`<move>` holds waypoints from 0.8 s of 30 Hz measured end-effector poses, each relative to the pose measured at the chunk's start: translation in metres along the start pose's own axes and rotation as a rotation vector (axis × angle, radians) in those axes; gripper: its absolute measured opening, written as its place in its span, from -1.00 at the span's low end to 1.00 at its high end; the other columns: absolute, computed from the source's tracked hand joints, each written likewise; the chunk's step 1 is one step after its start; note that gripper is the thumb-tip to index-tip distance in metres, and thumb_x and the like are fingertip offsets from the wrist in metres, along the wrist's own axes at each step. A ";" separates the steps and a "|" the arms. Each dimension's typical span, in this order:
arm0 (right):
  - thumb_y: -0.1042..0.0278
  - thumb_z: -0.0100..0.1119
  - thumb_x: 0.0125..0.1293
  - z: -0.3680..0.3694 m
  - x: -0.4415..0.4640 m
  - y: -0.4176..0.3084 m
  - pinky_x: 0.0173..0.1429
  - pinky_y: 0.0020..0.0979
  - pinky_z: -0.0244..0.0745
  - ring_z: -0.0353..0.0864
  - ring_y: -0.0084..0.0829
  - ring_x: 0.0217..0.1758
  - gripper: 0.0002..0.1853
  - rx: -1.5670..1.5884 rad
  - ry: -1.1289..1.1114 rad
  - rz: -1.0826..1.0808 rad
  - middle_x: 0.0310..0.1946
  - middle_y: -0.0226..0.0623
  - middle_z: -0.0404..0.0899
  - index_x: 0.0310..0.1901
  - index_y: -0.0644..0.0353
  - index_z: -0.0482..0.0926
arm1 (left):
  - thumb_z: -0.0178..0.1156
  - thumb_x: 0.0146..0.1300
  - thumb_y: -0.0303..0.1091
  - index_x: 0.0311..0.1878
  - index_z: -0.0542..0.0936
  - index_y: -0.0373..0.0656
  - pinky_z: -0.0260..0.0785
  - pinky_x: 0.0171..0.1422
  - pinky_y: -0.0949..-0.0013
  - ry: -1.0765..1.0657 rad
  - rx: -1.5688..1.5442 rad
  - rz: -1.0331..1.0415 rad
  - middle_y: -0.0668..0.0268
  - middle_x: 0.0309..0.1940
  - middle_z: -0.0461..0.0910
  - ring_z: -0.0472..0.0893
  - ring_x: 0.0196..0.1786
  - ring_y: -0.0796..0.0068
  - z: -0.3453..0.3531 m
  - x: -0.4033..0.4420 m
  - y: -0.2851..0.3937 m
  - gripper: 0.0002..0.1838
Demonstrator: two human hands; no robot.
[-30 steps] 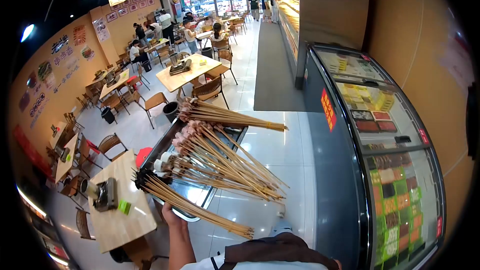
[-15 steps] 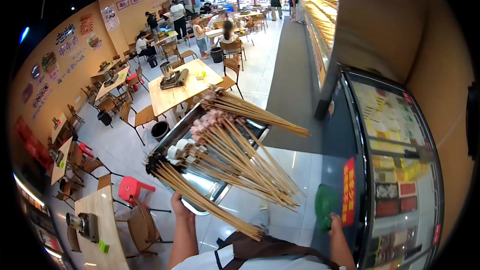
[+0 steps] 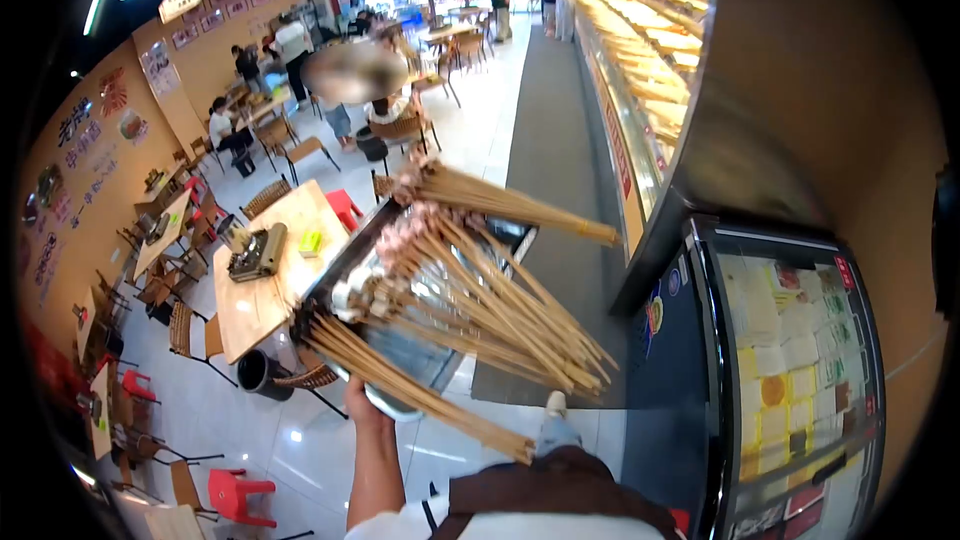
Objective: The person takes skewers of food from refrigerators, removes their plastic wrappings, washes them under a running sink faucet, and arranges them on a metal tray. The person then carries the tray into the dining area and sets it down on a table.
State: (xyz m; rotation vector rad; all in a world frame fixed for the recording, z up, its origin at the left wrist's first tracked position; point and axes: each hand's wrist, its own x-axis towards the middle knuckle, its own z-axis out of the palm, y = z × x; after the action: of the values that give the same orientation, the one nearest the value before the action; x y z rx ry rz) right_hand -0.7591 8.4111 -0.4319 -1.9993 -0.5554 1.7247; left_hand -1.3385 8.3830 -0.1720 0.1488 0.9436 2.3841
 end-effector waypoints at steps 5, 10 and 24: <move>0.34 0.12 0.15 0.092 0.088 -0.174 -0.22 -0.26 0.46 0.54 -0.30 -0.31 -0.75 -0.323 -0.068 -0.169 -0.34 -0.21 0.54 -0.18 0.30 0.51 | -0.03 0.15 -0.37 -0.25 0.51 -0.29 0.46 -0.20 0.32 -0.048 -0.007 0.028 0.19 -0.39 0.56 0.56 -0.35 0.32 0.108 0.104 -0.058 -0.79; 0.35 0.16 0.13 0.214 0.144 -0.389 -0.21 -0.29 0.44 0.54 -0.30 -0.32 -0.75 -0.348 -0.172 -0.244 -0.35 -0.20 0.55 -0.20 0.33 0.53 | -0.04 0.11 -0.39 -0.30 0.50 -0.32 0.47 -0.26 0.31 -0.015 0.033 0.008 0.17 -0.43 0.55 0.57 -0.39 0.30 0.198 0.224 -0.096 -0.79; 0.29 0.19 0.07 0.364 0.375 -0.706 -0.07 -0.24 0.39 0.56 -0.16 -0.23 -0.65 -0.574 0.107 -0.611 -0.24 0.02 0.58 -0.20 0.42 0.56 | 0.03 0.08 -0.40 -0.24 0.51 -0.26 0.47 -0.14 0.32 -0.037 0.073 -0.039 0.24 -0.34 0.56 0.58 -0.29 0.35 0.435 0.669 -0.260 -0.80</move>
State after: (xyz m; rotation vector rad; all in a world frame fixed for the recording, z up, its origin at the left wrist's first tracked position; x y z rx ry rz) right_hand -1.0777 9.2286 -0.3815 -1.9441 -1.5689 1.1492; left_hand -1.6461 9.1590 -0.0864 0.1999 1.0073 2.3048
